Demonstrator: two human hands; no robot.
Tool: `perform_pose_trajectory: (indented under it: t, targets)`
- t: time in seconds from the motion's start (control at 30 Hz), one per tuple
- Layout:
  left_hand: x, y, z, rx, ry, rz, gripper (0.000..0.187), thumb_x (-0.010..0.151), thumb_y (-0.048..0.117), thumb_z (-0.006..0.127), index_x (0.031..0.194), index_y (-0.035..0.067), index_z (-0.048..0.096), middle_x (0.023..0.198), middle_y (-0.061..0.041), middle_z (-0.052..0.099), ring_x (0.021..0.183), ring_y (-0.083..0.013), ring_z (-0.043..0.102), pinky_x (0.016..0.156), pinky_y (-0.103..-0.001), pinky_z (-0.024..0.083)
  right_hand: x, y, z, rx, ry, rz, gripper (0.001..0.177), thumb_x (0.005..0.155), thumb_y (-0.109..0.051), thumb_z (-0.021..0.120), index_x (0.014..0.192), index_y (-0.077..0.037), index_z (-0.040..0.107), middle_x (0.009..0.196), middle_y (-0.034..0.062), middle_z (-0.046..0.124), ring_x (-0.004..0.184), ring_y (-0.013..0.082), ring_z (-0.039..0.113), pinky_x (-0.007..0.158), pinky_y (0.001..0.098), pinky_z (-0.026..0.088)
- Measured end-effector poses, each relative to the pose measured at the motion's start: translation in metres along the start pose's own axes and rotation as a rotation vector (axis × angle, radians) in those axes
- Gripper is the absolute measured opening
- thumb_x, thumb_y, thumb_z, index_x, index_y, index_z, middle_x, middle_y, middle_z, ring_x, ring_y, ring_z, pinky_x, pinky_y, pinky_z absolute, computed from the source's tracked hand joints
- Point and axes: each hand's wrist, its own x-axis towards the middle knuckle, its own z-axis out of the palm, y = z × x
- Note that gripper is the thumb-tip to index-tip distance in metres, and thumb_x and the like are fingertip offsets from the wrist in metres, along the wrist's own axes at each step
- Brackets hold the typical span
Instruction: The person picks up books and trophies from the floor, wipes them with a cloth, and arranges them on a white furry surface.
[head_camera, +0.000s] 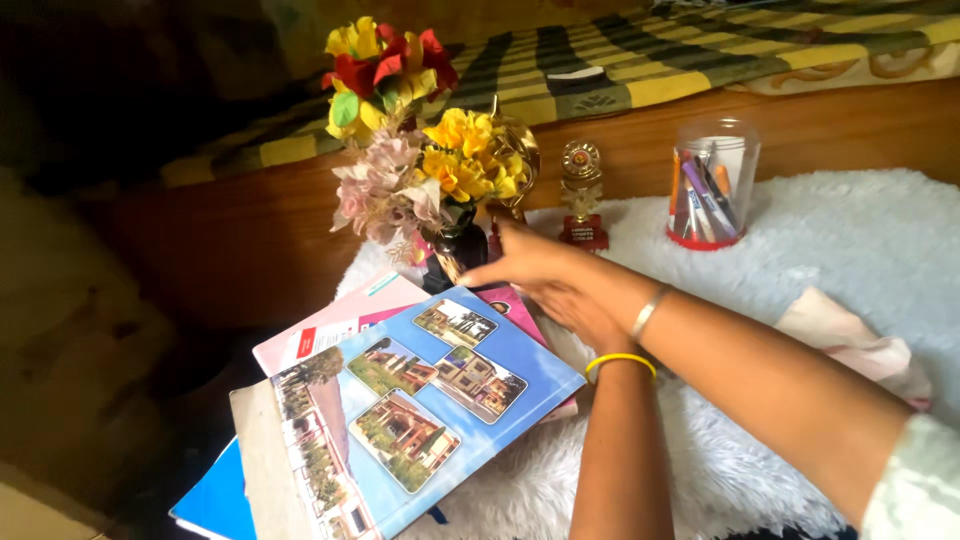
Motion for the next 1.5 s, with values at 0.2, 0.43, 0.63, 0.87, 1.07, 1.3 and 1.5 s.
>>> perform_pose_trajectory:
  t: [0.2,0.43,0.63,0.87,1.07,1.3,1.5]
  targets:
    - [-0.01,0.006,-0.005,-0.043,-0.037,0.031,0.079,0.097,0.033,0.055,0.156,-0.009,0.024,0.163,-0.031,0.021,0.154,-0.0431,0.017,0.127,-0.05,0.012,0.015,-0.048,0.026,0.467,0.028,0.185,0.094,0.062,-0.029,0.092,0.142,-0.003,0.049,0.136,0.0155,0.062,0.125,0.0244,0.056,0.104,0.0313,0.042]
    - [-0.018,0.009,-0.013,-0.049,-0.068,0.056,0.077,0.095,0.032,0.056,0.155,-0.008,0.028,0.162,-0.029,0.026,0.154,-0.0417,0.019,0.126,-0.05,0.011,0.021,-0.029,0.029,-0.075,0.123,0.173,0.07,0.067,-0.037,0.093,0.124,-0.006,0.065,0.116,0.0116,0.072,0.111,0.0257,0.066,0.098,0.0363,0.048]
    - [-0.011,0.009,-0.02,-0.036,-0.124,0.111,0.076,0.093,0.031,0.056,0.153,-0.006,0.031,0.161,-0.028,0.029,0.153,-0.0405,0.021,0.126,-0.05,0.011,0.014,-0.028,0.009,0.034,0.273,0.06,0.062,0.07,-0.04,0.087,0.12,-0.009,0.069,0.112,0.0115,0.076,0.107,0.0272,0.072,0.094,0.0381,0.053]
    - [-0.007,0.031,-0.024,0.04,-0.359,0.386,0.074,0.09,0.029,0.056,0.152,-0.005,0.035,0.159,-0.026,0.034,0.152,-0.0391,0.023,0.126,-0.051,0.011,-0.026,-0.038,-0.069,-0.191,0.47,0.173,0.059,0.069,-0.04,0.089,0.112,-0.005,0.068,0.104,0.016,0.075,0.099,0.0327,0.072,0.087,0.0403,0.055]
    - [-0.007,0.055,-0.022,0.187,-0.583,0.729,0.07,0.086,0.015,0.052,0.151,-0.004,0.038,0.161,-0.021,0.037,0.155,-0.0343,0.025,0.128,-0.048,0.014,-0.09,-0.039,-0.152,-0.268,0.549,0.247,0.054,0.07,-0.038,0.087,0.11,-0.006,0.069,0.102,0.013,0.077,0.097,0.0282,0.074,0.087,0.0382,0.056]
    - [-0.009,0.07,-0.033,0.146,-0.543,1.023,0.079,0.081,0.003,0.048,0.158,0.002,0.034,0.167,-0.01,0.031,0.155,-0.0258,0.028,0.127,-0.043,0.02,-0.158,-0.028,-0.23,-0.295,0.694,0.159,0.072,0.069,-0.039,0.091,0.125,-0.005,0.061,0.114,0.0122,0.072,0.103,0.0254,0.071,0.091,0.0369,0.055]
    - [-0.008,0.076,-0.036,0.285,-0.602,0.977,0.084,0.077,0.005,0.05,0.157,-0.001,0.028,0.166,-0.015,0.028,0.154,-0.0283,0.026,0.125,-0.044,0.02,-0.2,0.003,-0.28,-0.382,0.835,0.129,0.07,0.069,-0.032,0.092,0.127,-0.005,0.062,0.119,0.0138,0.071,0.109,0.0271,0.07,0.095,0.0374,0.055]
